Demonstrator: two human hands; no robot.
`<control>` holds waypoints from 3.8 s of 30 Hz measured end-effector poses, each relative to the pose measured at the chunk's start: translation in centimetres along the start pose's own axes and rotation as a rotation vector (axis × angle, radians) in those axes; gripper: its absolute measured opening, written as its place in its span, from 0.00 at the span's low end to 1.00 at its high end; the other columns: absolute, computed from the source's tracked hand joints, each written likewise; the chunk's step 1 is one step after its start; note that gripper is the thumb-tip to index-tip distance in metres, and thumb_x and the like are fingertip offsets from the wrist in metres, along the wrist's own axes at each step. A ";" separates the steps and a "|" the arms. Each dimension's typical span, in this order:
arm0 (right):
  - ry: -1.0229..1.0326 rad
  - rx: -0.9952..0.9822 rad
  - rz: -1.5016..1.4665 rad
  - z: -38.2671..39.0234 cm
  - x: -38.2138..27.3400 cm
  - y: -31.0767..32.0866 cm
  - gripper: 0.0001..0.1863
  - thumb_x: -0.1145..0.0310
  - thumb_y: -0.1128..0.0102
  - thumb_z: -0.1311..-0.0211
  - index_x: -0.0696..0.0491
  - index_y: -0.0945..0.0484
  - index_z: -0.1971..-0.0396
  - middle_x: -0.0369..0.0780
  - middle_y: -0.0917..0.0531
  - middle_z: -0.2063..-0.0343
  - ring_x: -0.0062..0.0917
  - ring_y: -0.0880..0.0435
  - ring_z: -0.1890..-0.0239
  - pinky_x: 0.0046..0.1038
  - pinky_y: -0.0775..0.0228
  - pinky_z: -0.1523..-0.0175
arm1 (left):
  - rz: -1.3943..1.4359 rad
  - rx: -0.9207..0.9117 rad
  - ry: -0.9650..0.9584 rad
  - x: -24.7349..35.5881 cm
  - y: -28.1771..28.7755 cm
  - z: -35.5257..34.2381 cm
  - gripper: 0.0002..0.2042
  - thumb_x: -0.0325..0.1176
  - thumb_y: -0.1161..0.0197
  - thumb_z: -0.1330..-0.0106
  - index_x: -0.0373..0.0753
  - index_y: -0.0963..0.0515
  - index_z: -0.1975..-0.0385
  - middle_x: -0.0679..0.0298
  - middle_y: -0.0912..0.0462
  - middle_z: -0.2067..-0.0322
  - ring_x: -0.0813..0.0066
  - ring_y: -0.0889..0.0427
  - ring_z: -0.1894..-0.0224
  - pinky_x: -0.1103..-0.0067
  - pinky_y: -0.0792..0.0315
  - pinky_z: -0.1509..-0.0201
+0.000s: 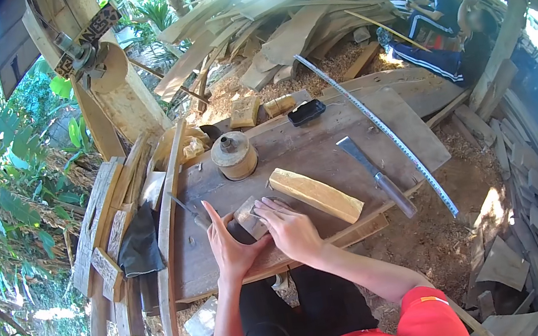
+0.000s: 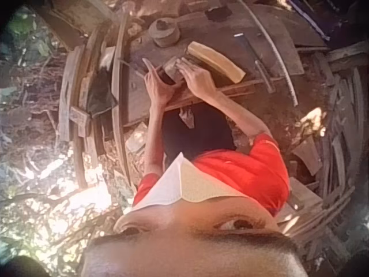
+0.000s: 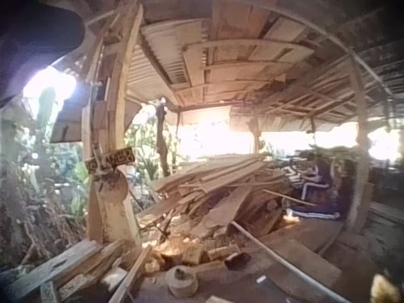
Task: The person uses a chisel to carve and shape a rectangular block of wood. They repeatedly scrape the surface of the wood, pause to inspect the progress, and then continue carving. The person also handles a sanding block and a cloth, wiping the wood and the tools during the process.
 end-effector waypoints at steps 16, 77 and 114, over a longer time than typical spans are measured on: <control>0.072 0.069 -0.077 0.2 -0.6 -0.5 0.14 0.76 0.41 0.28 0.61 0.16 0.46 0.48 0.13 0.44 0.42 0.17 0.35 0.44 0.28 0.28 | 0.153 0.049 -0.057 -0.7 0.1 -0.3 0.66 0.36 0.18 0.53 0.27 0.61 0.19 0.50 0.15 0.48 0.49 0.20 0.44 0.60 0.34 0.30; 0.428 -0.180 -0.185 1.1 -3.3 2.2 0.17 0.74 0.34 0.35 0.56 0.15 0.46 0.47 0.13 0.44 0.40 0.14 0.41 0.42 0.21 0.35 | 0.465 -0.382 -0.124 -1.9 1.5 -2.4 0.82 0.43 0.10 0.62 0.37 0.79 0.19 0.45 0.15 0.43 0.48 0.17 0.38 0.62 0.30 0.29; 0.479 -0.245 -0.401 0.4 -3.0 1.2 0.21 0.76 0.35 0.35 0.55 0.18 0.41 0.47 0.15 0.41 0.43 0.17 0.37 0.41 0.24 0.30 | 0.662 -0.463 0.083 -3.7 2.9 -0.5 0.48 0.34 0.13 0.61 0.30 0.27 0.34 0.54 0.15 0.45 0.66 0.17 0.39 0.69 0.27 0.29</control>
Point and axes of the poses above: each hand's wrist, its own z-axis away from the middle knuckle, its own y-axis out of the back of the hand, x = y × z, the point moved 2 cm from there along -z, towards the middle knuckle
